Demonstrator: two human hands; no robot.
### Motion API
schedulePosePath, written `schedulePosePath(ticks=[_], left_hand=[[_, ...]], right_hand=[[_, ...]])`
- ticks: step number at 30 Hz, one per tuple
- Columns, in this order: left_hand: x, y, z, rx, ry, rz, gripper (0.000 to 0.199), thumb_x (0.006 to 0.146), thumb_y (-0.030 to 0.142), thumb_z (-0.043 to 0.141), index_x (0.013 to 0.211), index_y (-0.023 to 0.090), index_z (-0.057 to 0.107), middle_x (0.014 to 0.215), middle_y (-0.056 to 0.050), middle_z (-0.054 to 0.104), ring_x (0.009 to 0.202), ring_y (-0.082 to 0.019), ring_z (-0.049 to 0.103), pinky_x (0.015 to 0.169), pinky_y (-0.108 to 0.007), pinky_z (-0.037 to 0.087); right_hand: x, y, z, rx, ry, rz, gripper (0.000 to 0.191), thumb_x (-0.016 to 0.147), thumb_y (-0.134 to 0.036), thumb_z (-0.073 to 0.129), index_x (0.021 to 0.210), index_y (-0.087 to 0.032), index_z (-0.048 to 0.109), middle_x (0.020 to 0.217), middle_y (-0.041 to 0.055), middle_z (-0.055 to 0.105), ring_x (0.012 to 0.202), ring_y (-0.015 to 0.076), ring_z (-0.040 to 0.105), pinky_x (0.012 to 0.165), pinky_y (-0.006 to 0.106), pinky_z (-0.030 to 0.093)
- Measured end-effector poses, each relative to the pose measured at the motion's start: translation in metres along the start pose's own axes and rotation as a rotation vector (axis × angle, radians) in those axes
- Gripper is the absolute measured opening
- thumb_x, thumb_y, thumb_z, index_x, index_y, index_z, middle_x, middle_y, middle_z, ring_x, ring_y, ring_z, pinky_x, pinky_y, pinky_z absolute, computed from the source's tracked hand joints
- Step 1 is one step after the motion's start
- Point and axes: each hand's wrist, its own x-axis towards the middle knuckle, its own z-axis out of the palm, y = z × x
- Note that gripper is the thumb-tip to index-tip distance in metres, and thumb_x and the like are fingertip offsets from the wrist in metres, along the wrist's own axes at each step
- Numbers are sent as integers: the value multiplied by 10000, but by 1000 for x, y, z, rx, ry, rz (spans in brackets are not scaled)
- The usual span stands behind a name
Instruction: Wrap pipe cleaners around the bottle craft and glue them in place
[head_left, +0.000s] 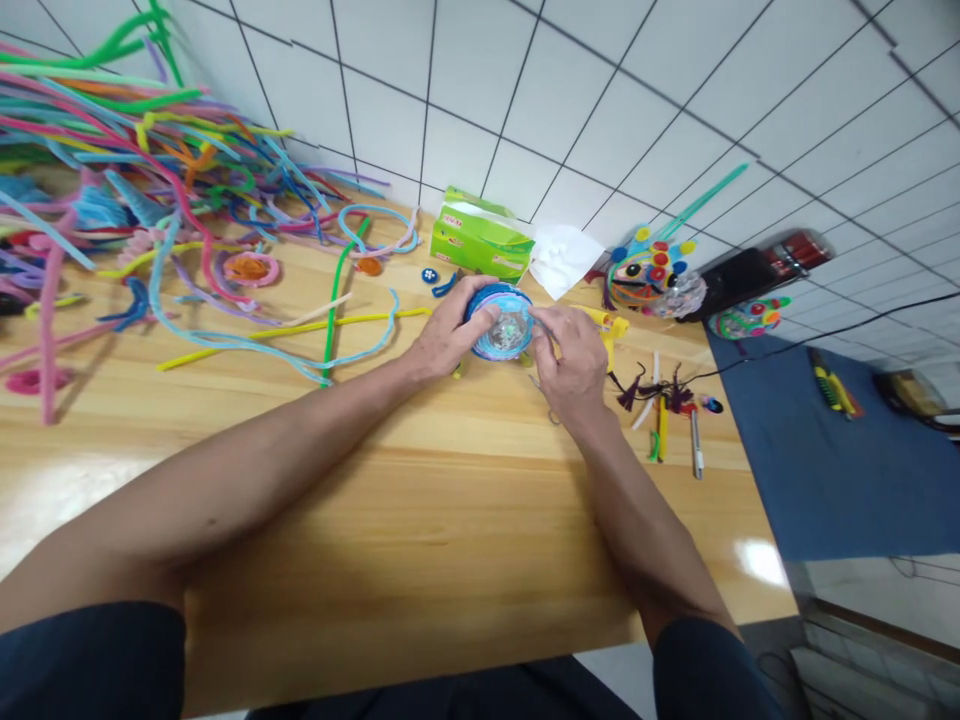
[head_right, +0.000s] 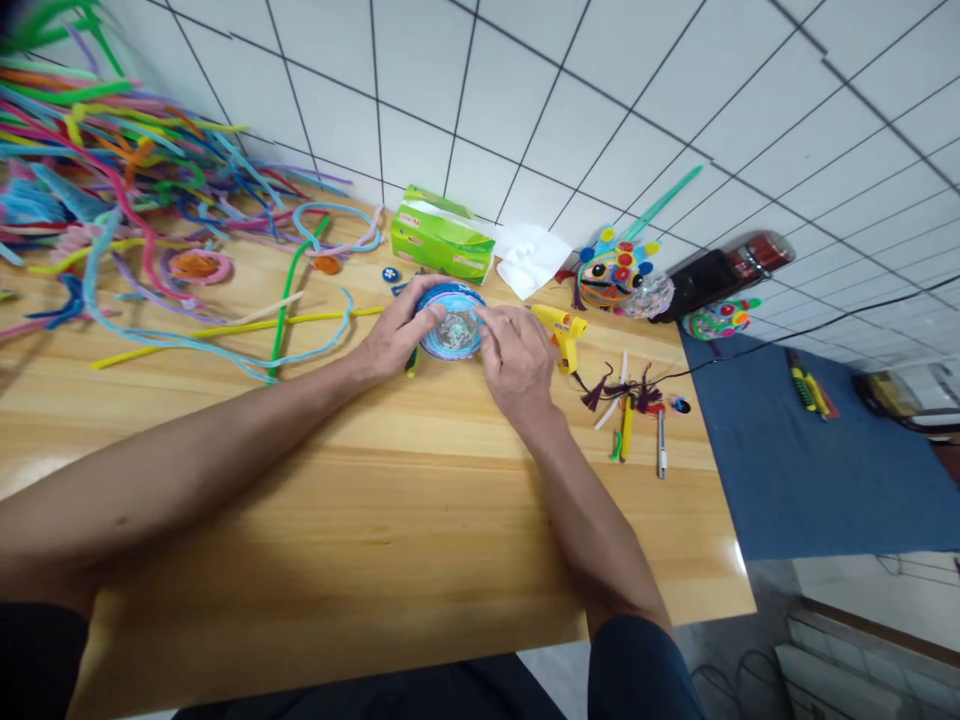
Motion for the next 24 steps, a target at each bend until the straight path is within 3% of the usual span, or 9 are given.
schedulePosePath(ticks=[6, 24], left_hand=[[-1, -5, 0, 8, 7, 16, 645, 1171, 753, 663, 1574, 250, 685, 1618, -142, 792, 1524, -362, 750, 1376, -531, 593], [-1, -3, -3, -9, 8, -27, 774, 1093, 910, 735, 1523, 268, 693, 1535, -116, 818, 1437, -343, 789, 1287, -512, 653]], right_hand=[[-2, -5, 6, 21, 69, -44, 343, 1233, -186, 587, 1333, -264, 905, 1094, 80, 888, 1009, 253, 844, 919, 410, 706], [-3, -10, 12, 71, 103, -35, 388, 1170, -54, 595, 1296, -259, 898, 1065, 59, 849, 1008, 222, 823, 920, 361, 685]])
